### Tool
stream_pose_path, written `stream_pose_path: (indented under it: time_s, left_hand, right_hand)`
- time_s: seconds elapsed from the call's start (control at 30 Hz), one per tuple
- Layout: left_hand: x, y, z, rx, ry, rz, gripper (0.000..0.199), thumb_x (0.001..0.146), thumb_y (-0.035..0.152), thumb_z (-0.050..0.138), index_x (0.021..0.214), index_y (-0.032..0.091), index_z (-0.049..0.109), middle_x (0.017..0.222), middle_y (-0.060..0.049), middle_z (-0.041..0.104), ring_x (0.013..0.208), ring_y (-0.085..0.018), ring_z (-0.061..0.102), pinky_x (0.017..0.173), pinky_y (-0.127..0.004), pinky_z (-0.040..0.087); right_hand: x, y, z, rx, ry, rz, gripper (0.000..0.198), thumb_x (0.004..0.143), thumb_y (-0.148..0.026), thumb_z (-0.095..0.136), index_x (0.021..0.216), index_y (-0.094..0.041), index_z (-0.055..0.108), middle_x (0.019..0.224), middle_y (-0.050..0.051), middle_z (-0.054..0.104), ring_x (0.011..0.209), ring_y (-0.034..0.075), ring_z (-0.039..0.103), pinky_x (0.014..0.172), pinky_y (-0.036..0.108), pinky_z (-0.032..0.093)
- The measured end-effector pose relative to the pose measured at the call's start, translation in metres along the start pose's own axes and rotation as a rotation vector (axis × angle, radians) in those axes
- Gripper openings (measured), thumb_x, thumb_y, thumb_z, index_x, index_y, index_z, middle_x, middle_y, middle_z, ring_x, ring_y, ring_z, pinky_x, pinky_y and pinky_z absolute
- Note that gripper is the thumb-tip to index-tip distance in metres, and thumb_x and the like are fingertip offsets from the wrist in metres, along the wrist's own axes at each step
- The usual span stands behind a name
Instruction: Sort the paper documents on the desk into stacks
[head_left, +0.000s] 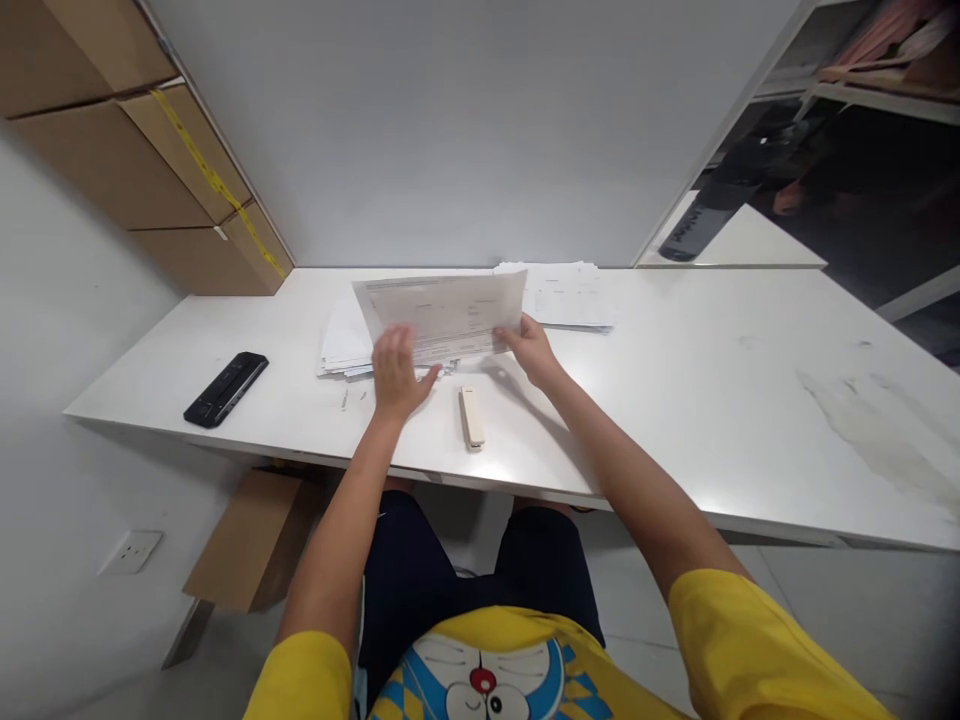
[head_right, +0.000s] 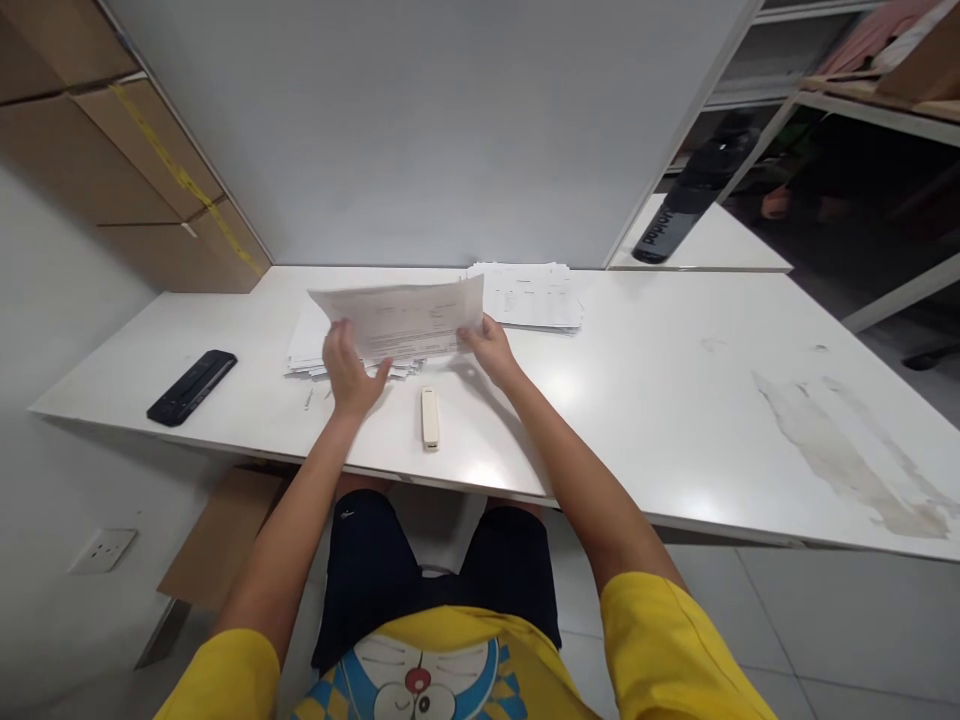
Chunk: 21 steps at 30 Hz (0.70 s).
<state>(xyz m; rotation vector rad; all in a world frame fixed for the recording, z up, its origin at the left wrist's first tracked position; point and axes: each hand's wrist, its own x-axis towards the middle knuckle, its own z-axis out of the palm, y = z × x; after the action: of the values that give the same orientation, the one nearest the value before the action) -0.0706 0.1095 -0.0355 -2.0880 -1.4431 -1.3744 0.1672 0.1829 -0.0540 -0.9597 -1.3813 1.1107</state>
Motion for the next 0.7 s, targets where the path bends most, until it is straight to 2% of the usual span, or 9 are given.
stream_pose_path:
  time_s: [0.1,0.17,0.27,0.33,0.43,0.53,0.63,0.7]
  left_hand:
    - [-0.002,-0.013,0.002,-0.066,0.116,-0.256,0.09,0.084,0.063,0.062,0.152,0.02,0.02,0.148,-0.022,0.039,0.142,-0.038,0.032,0.115,-0.056,0.025]
    - [-0.004,-0.021,0.003,-0.146,0.108,-0.349,0.091,0.084,0.061,0.063,0.152,0.022,0.016,0.145,-0.021,0.042,0.138,-0.035,0.039,0.113,-0.054,0.029]
    - [-0.007,-0.028,0.007,-0.284,0.06,-0.403,0.078,0.086,0.052,0.066,0.147,0.023,0.027,0.126,-0.016,0.054,0.119,-0.027,0.055,0.104,-0.044,0.043]
    - [-0.009,-0.03,0.01,-0.348,0.056,-0.384,0.07,0.085,0.046,0.068,0.142,0.022,0.034,0.122,-0.013,0.053,0.109,-0.023,0.059,0.095,-0.038,0.048]
    - [-0.008,-0.032,0.013,-0.389,0.139,-0.395,0.073,0.082,0.042,0.071,0.142,0.023,0.033,0.129,-0.014,0.047,0.098,-0.018,0.06,0.085,-0.032,0.051]
    - [-0.005,-0.036,0.013,-0.436,0.148,-0.493,0.064,0.084,0.042,0.069,0.138,0.023,0.039,0.119,-0.011,0.055,0.083,-0.014,0.059,0.075,-0.028,0.051]
    - [-0.003,-0.037,0.01,-0.444,0.036,-0.564,0.039,0.082,0.045,0.07,0.109,0.019,0.059,0.088,-0.004,0.061,0.072,-0.015,0.056,0.069,-0.027,0.049]
    - [-0.004,-0.035,0.007,-0.441,-0.014,-0.57,0.032,0.08,0.047,0.071,0.091,0.018,0.063,0.076,-0.002,0.06,0.069,-0.016,0.055,0.067,-0.029,0.049]
  right_hand:
    - [-0.005,-0.005,-0.011,-0.009,-0.033,0.008,0.047,0.071,-0.055,0.071,0.104,-0.022,0.065,0.109,0.009,0.071,0.103,0.029,0.064,0.094,0.048,0.05]
    - [-0.008,-0.008,-0.011,-0.002,-0.058,-0.003,0.051,0.07,-0.059,0.072,0.106,-0.023,0.065,0.11,0.009,0.071,0.104,0.029,0.064,0.094,0.048,0.05]
    - [-0.007,-0.008,-0.005,0.0,-0.067,-0.007,0.053,0.068,-0.064,0.071,0.102,-0.022,0.067,0.104,0.009,0.073,0.103,0.03,0.065,0.092,0.047,0.052]
    - [-0.005,-0.004,-0.004,-0.005,-0.093,0.028,0.054,0.064,-0.063,0.075,0.096,-0.02,0.067,0.1,0.01,0.073,0.1,0.031,0.066,0.091,0.048,0.052]
    - [-0.003,0.003,-0.005,0.024,-0.13,0.049,0.056,0.064,-0.061,0.077,0.099,-0.019,0.067,0.106,0.013,0.072,0.1,0.031,0.066,0.09,0.05,0.052]
    - [-0.004,0.005,-0.009,0.016,-0.143,0.048,0.057,0.064,-0.06,0.078,0.102,-0.019,0.067,0.109,0.013,0.071,0.103,0.032,0.065,0.093,0.05,0.05]
    - [-0.007,0.0,-0.01,-0.015,-0.137,0.009,0.057,0.066,-0.06,0.077,0.106,-0.021,0.064,0.112,0.011,0.07,0.104,0.03,0.064,0.095,0.049,0.049]
    - [-0.008,-0.007,-0.01,-0.028,-0.117,-0.021,0.058,0.068,-0.061,0.075,0.109,-0.022,0.061,0.11,0.009,0.069,0.102,0.029,0.063,0.093,0.048,0.05]
